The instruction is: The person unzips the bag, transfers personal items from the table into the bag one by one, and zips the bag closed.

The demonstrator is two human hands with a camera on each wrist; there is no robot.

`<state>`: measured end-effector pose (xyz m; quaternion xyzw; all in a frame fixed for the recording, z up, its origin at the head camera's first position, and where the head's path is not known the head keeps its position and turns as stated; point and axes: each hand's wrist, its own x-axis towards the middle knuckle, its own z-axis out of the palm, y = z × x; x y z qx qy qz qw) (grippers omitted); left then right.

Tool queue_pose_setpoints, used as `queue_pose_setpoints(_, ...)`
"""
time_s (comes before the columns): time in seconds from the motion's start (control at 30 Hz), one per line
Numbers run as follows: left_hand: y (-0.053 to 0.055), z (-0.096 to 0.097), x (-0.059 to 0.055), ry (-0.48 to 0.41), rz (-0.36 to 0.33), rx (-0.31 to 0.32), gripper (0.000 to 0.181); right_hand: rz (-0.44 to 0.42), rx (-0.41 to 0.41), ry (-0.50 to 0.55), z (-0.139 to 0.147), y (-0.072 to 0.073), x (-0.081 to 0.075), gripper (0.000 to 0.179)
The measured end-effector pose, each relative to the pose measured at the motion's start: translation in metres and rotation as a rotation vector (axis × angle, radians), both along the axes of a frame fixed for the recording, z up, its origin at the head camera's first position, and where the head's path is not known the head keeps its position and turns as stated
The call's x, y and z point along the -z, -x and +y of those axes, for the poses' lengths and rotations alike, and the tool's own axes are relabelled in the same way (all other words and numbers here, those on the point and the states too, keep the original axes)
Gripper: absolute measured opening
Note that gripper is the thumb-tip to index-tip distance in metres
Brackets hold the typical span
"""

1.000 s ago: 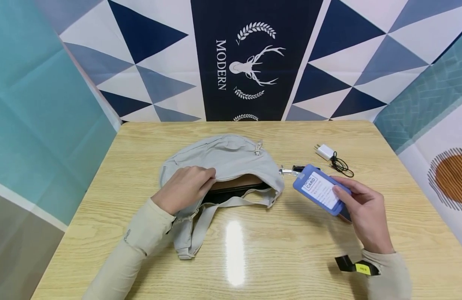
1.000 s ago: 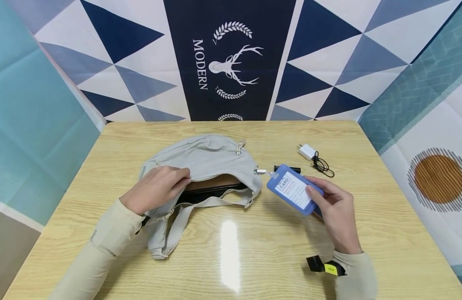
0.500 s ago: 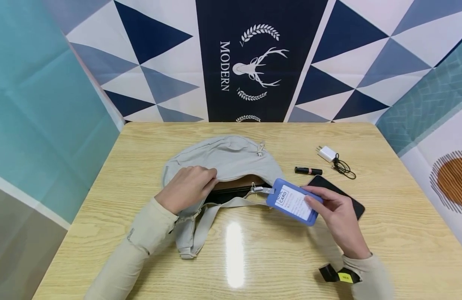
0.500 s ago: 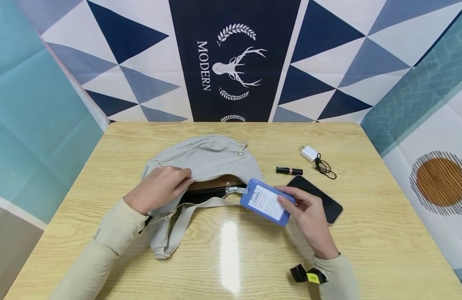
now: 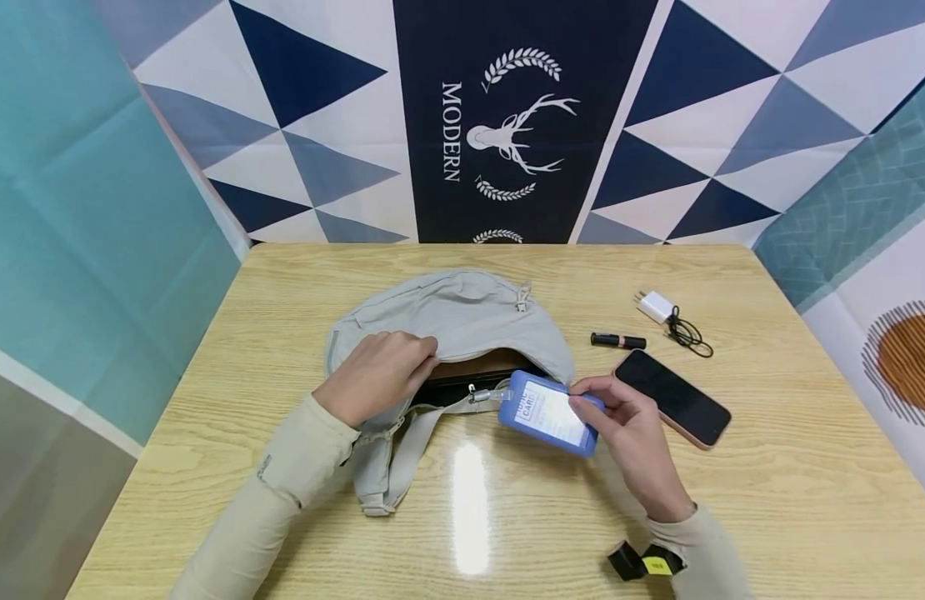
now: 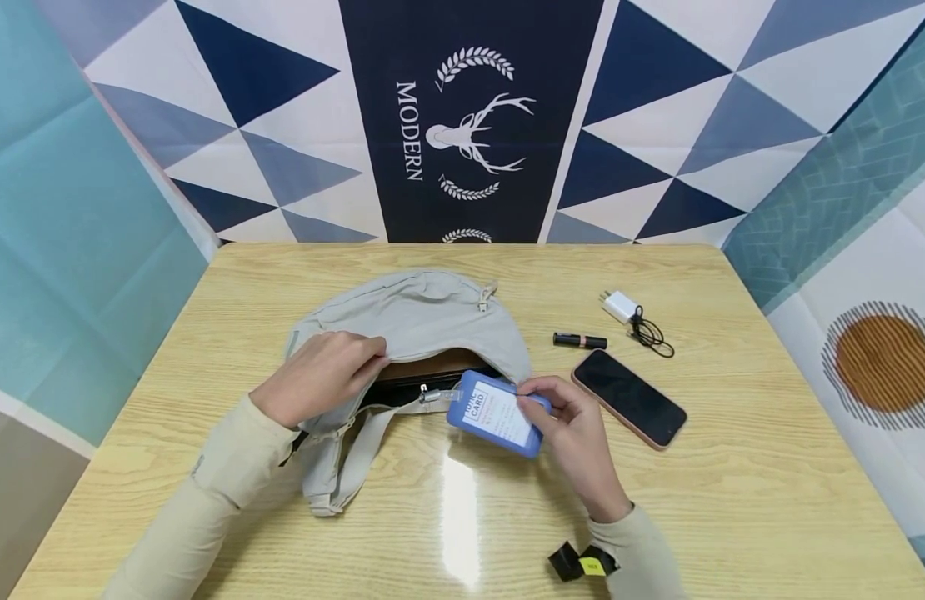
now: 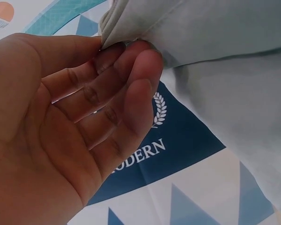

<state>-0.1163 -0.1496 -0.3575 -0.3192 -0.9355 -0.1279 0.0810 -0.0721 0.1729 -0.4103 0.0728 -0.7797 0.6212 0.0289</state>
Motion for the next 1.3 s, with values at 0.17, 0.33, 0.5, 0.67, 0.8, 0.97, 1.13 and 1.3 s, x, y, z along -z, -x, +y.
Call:
queue_pose_setpoints(0.17,0.0,-0.001,0.0,-0.001,0.011,0.004,0.027,-0.038,0.059,0.017,-0.01,0.0,0.001,0.018)
queue_pose_setpoints(0.33,0.0,-0.001,-0.001,0.003,0.022,0.007,0.026,-0.083,0.072,0.044,-0.017,-0.002,0.002,0.024)
queue_pose_setpoints(0.5,0.0,0.0,-0.001,0.007,0.013,-0.003,0.025,-0.12,0.002,0.126,-0.025,-0.004,0.003,0.029)
queue_pose_setpoints(0.67,-0.001,0.0,-0.002,0.005,0.01,-0.002,0.023,-0.156,-0.088,0.191,-0.033,-0.007,0.006,0.033)
queue_pose_setpoints(0.8,-0.001,0.0,-0.003,0.009,0.012,-0.003,0.022,-0.186,-0.159,0.203,-0.036,-0.009,0.009,0.037)
queue_pose_setpoints(0.97,-0.002,0.0,-0.004,0.016,0.014,-0.002,0.022,-0.223,-0.233,0.173,-0.04,-0.009,0.012,0.04)
queue_pose_setpoints(1.13,-0.002,0.0,-0.003,0.025,0.005,-0.005,0.022,-0.215,-0.314,0.177,-0.044,-0.009,0.015,0.048)
queue_pose_setpoints(1.3,-0.002,0.0,-0.003,0.027,-0.006,-0.009,0.02,-0.215,-0.354,0.244,-0.048,-0.008,0.018,0.048)
